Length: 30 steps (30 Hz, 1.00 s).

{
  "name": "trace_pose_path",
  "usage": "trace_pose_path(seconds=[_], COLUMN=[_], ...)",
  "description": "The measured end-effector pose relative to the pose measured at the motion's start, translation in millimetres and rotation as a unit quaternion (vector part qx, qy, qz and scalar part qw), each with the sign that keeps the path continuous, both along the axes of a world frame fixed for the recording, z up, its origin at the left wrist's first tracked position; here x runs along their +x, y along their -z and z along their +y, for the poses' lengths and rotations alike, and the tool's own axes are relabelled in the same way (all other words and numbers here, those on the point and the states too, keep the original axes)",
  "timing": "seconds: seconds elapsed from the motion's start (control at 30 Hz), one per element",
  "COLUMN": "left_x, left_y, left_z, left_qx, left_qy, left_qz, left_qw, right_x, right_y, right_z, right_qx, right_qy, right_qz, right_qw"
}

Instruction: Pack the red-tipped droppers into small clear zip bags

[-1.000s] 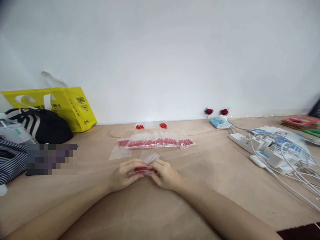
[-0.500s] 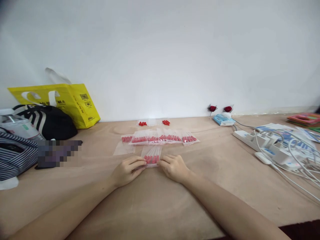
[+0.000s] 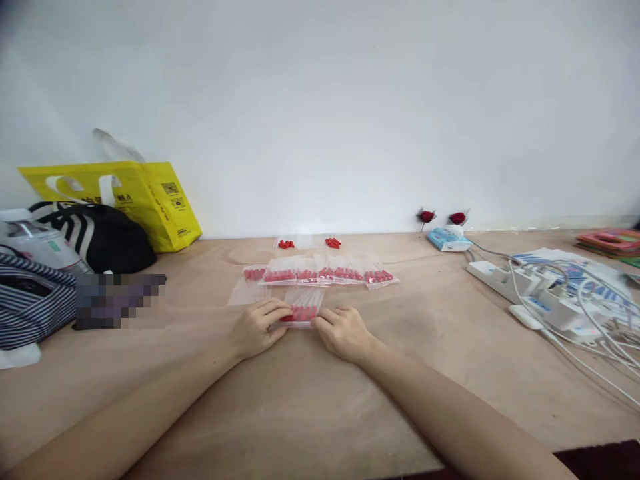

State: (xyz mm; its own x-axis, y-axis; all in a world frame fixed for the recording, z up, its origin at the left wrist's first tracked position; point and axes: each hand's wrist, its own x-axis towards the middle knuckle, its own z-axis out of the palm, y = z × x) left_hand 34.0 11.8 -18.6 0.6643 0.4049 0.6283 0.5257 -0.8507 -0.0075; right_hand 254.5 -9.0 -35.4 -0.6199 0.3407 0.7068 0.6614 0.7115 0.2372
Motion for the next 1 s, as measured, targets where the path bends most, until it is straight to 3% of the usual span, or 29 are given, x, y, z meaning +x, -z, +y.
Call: trace_pose_path(seconds=[0.17, 0.6, 0.87, 1.0], left_x=[-2.2, -15.2, -13.9, -12.8], left_y=[1.9, 1.6, -2.8, -3.0], left_z=[-3.4, 3.7, 1.9, 0.8], left_qx=[0.017, 0.084, 0.137, 0.133], left_qy=[0.029, 0.059, 0.074, 0.075], left_qz=[0.011, 0.001, 0.047, 0.034], left_qw=[0.999, 0.995, 0.987, 0.988], right_x=[1.1, 13.5, 16.1, 15.6], right_y=[-1.6, 0.5, 0.1, -2.4], right_z=[2.3, 9.7, 11.5, 9.4], right_qx=[-0.033, -0.015, 0.039, 0.026], right_qy=[0.054, -0.001, -0.001, 0.009], right_qz=[-0.003, 0.007, -0.029, -0.025], right_qw=[0.998, 1.0, 0.999, 0.999])
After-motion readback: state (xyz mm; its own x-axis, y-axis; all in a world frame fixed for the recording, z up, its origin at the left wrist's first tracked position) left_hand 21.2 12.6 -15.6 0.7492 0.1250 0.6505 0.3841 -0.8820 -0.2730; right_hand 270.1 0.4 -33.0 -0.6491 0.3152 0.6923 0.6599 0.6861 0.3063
